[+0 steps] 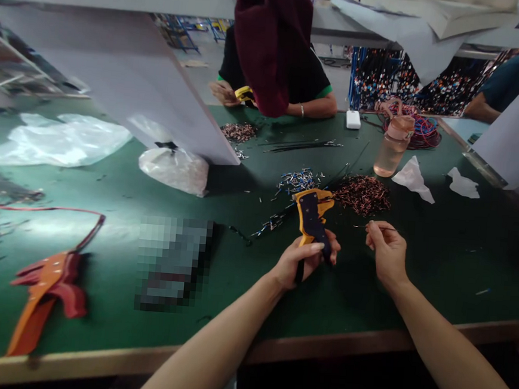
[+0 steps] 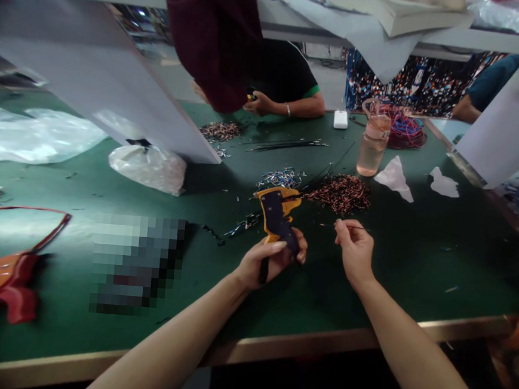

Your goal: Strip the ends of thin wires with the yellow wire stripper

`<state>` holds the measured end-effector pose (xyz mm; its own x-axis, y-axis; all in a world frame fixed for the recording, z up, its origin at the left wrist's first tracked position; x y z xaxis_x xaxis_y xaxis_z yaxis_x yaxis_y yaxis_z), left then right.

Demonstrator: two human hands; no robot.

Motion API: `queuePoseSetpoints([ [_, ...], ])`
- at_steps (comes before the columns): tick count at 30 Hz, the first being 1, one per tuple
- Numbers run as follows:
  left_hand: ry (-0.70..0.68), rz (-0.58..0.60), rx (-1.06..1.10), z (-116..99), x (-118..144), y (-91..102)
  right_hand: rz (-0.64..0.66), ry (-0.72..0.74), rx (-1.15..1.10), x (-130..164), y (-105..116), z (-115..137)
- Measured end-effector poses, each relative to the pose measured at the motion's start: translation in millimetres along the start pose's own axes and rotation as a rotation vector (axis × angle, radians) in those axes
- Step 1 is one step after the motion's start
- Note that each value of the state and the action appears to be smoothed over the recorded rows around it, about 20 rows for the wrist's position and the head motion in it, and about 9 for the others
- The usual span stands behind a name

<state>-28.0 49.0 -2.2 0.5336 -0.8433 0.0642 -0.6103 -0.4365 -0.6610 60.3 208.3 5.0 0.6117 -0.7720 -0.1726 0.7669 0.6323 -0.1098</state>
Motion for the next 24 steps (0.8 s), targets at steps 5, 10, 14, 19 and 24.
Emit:
queuePoseSetpoints([
  [5, -0.027, -0.004, -0.059, -2, 1, -0.2, 0.035, 0.293, 0.275, 7, -1, 13],
  [10, -0.005, 0.024, -0.099, -1, 3, -3.3, 0.081, 0.463, 0.389, 13, -4, 18],
  [14, 0.023, 0.015, -0.138, 0, 3, -1.3, 0.131, 0.496, 0.426, 13, -5, 18],
  [19, -0.006, -0.04, -0.147, 0, 1, 6.2, 0.222, 0.524, 0.432, 12, -6, 19],
  [24, 0.022, -0.057, -0.161, 0, 1, 6.0, 0.18, 0.581, 0.463, 13, -4, 24],
])
Point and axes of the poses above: each hand's wrist, its own x-axis away from the middle knuckle, its own y-axis out of the back of the hand, z = x × y, the point moved 3 cm from there along -x, towards the middle knuckle
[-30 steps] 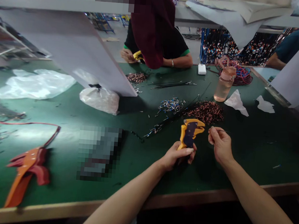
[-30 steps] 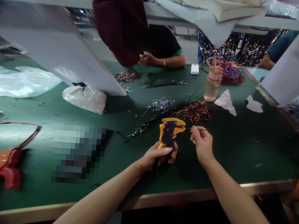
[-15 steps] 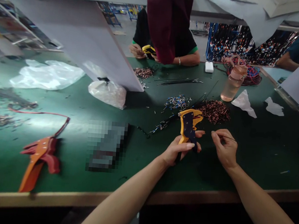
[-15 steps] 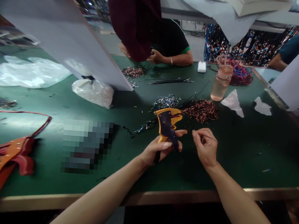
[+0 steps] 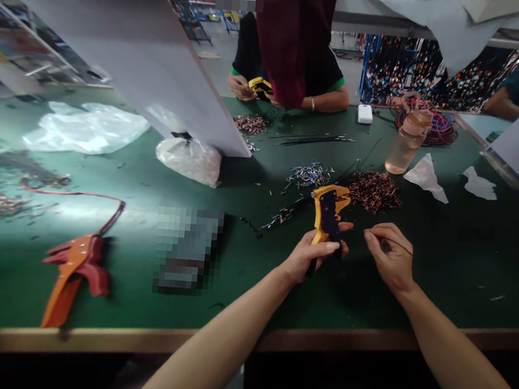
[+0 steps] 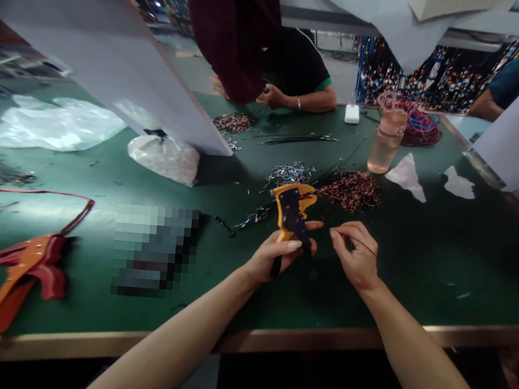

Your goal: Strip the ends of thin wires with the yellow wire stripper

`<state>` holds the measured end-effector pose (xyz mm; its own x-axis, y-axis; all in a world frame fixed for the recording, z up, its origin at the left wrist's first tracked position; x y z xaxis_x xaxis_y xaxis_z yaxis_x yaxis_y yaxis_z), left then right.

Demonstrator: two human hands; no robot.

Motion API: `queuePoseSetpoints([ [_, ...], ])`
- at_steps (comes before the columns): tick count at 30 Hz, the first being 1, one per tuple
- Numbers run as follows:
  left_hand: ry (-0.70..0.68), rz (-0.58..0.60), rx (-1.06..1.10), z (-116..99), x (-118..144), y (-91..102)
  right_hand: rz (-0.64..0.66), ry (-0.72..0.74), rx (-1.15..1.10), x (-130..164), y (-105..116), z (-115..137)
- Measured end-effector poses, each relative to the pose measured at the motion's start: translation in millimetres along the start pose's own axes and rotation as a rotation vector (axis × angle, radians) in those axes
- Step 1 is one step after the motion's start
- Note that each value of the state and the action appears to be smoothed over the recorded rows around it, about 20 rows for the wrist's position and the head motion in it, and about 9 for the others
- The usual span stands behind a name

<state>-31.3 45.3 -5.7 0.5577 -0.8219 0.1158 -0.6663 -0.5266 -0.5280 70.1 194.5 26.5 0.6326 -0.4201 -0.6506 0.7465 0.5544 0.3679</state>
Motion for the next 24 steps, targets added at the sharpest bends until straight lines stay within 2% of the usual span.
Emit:
queuePoseSetpoints([
  [4, 0.041, 0.034, -0.121, -1, 2, -5.5, -0.075, 0.027, 0.046, -1, 4, 5],
  [11, 0.053, 0.078, -0.202, 7, -1, -4.4, -0.103, 0.048, 0.023, 0, 4, 15],
  [24, 0.081, 0.006, -0.163, 7, 7, -8.8, -0.066, 0.063, 0.067, 5, -2, 20],
])
Point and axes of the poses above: each hand's wrist, its own x-axis away from the middle knuckle, its own y-axis out of the back of the hand, z = x × y, the point moved 3 cm from there along -x, towards the middle knuckle
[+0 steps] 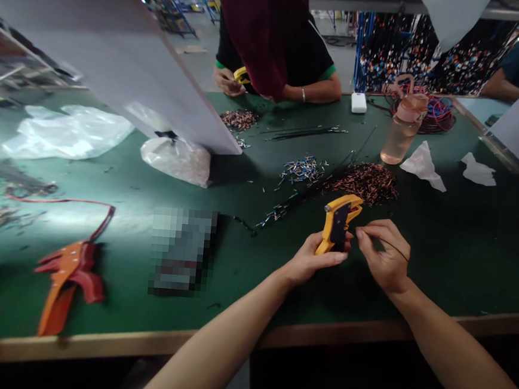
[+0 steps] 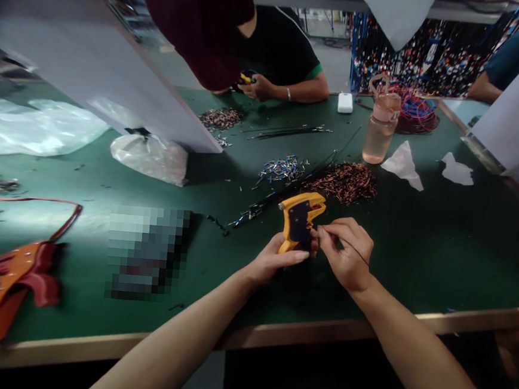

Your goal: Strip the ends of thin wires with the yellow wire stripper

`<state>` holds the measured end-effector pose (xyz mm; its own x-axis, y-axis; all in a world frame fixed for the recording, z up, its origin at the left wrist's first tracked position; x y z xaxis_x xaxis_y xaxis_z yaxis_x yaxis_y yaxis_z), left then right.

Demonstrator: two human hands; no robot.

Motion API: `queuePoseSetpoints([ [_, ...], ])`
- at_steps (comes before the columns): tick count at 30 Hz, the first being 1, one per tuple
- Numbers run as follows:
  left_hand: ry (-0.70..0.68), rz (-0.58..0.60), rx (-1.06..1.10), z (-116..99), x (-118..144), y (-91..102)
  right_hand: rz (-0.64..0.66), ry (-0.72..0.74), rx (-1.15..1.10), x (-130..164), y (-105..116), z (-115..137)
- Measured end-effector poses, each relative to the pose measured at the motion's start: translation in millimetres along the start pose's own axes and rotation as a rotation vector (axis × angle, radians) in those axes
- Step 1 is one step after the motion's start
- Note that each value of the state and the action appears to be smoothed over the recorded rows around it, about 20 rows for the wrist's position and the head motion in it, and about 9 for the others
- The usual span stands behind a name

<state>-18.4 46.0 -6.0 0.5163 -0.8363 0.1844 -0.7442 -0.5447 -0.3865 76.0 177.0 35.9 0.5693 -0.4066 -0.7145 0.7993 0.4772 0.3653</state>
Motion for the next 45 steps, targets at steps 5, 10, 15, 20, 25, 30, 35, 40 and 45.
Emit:
queuePoseSetpoints([
  [5, -0.055, -0.009, -0.043, 0, -1, -0.1, 0.008, -0.005, -0.001, 0, -1, 1],
  [10, -0.088, -0.043, -0.087, -5, -1, -1.8, 0.025, -0.003, 0.004, 0, 0, 2],
  [15, -0.059, -0.082, -0.132, -8, 0, -3.3, 0.033, -0.006, -0.026, -1, 0, 3],
  [20, -0.032, -0.15, -0.182, -4, 0, -1.1, 0.026, -0.04, -0.049, -1, 0, 3],
  [25, -0.055, -0.117, -0.015, -6, -5, 4.7, -0.024, -0.133, -0.101, -3, 2, -4],
  [30, -0.019, 0.053, 0.165, -6, -7, 7.6, -0.044, -0.296, -0.204, -4, 2, -16],
  [35, 0.016, 0.182, 0.118, 1, -4, 8.0, -0.036, -0.423, -0.374, -5, -1, -25],
  [40, 0.058, 0.244, 0.08, 8, -4, 8.1, -0.009, -0.468, -0.447, -5, -4, -30],
  [45, 0.054, 0.241, 0.031, 7, -4, 7.4, 0.014, -0.487, -0.51, -5, -5, -31],
])
Point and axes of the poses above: each hand's wrist, its own x-axis away from the middle knuckle, its own y-axis out of the back of the hand, z = x × y, the point moved 3 cm from there along -x, towards the middle knuckle
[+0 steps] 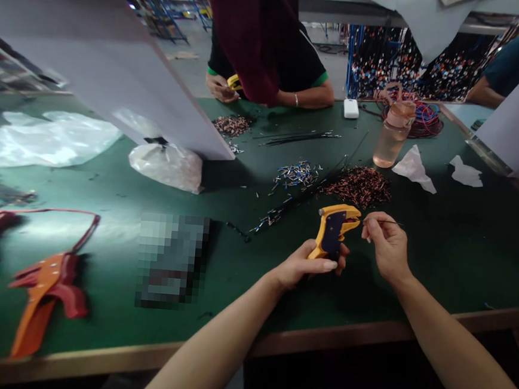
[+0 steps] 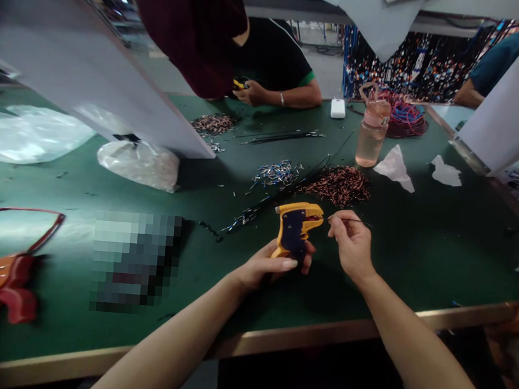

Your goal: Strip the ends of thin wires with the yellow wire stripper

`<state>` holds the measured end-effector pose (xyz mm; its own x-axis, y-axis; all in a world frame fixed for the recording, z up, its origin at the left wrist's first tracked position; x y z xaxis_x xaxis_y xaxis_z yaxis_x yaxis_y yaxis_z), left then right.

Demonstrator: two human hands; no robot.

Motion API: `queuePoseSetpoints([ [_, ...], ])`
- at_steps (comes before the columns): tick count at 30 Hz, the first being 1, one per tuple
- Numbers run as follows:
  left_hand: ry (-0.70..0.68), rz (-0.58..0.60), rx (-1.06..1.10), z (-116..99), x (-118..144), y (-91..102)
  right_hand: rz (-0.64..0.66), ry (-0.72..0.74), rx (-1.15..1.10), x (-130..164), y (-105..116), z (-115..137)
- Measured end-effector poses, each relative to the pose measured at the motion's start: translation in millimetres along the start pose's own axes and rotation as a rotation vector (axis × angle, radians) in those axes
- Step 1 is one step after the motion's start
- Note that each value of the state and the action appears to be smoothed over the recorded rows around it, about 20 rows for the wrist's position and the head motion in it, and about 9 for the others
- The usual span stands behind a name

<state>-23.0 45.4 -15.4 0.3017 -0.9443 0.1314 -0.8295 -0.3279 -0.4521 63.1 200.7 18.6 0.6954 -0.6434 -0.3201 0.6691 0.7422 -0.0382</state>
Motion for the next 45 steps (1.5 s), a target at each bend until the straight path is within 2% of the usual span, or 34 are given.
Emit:
queuePoseSetpoints([
  [11, 0.026, -0.055, -0.108, -9, 5, -9.0, 0.069, -0.013, -0.082, 1, -1, 2],
  [17, 0.036, -0.133, -0.152, -9, 6, -14.8, 0.089, -0.055, -0.173, 2, -1, -6],
  [20, 0.007, -0.199, -0.149, -6, 5, -15.3, 0.052, -0.11, -0.21, 1, -1, -10],
  [22, 0.003, -0.184, -0.126, -2, 3, -14.1, 0.022, -0.132, -0.219, 0, -1, -12],
  [26, -0.029, -0.069, 0.018, 1, 0, -10.5, -0.028, -0.143, -0.207, -2, -1, -12],
  [29, -0.109, -0.077, 0.142, -5, 1, -7.7, -0.073, -0.148, -0.185, -2, 1, -12],
  [32, -0.157, -0.106, 0.195, -12, 2, -7.8, -0.086, -0.093, -0.101, -2, 2, -8],
  [36, -0.171, -0.136, 0.154, -12, 0, -7.6, -0.092, 0.065, 0.118, 1, 4, 2],
  [41, -0.133, -0.161, 0.02, -3, -3, -3.2, -0.068, 0.279, 0.355, 6, 3, 15],
  [45, -0.093, -0.176, -0.04, -2, -1, -4.7, -0.05, 0.348, 0.423, 9, 0, 20],
])
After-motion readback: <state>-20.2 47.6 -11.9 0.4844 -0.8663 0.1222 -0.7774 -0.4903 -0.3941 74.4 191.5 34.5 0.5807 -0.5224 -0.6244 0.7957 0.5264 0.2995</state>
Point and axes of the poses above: each hand's wrist, its own x-axis away from the middle knuckle, its own y-axis out of the back of the hand, z = x × y, the point moved 3 cm from there along -x, towards the middle knuckle
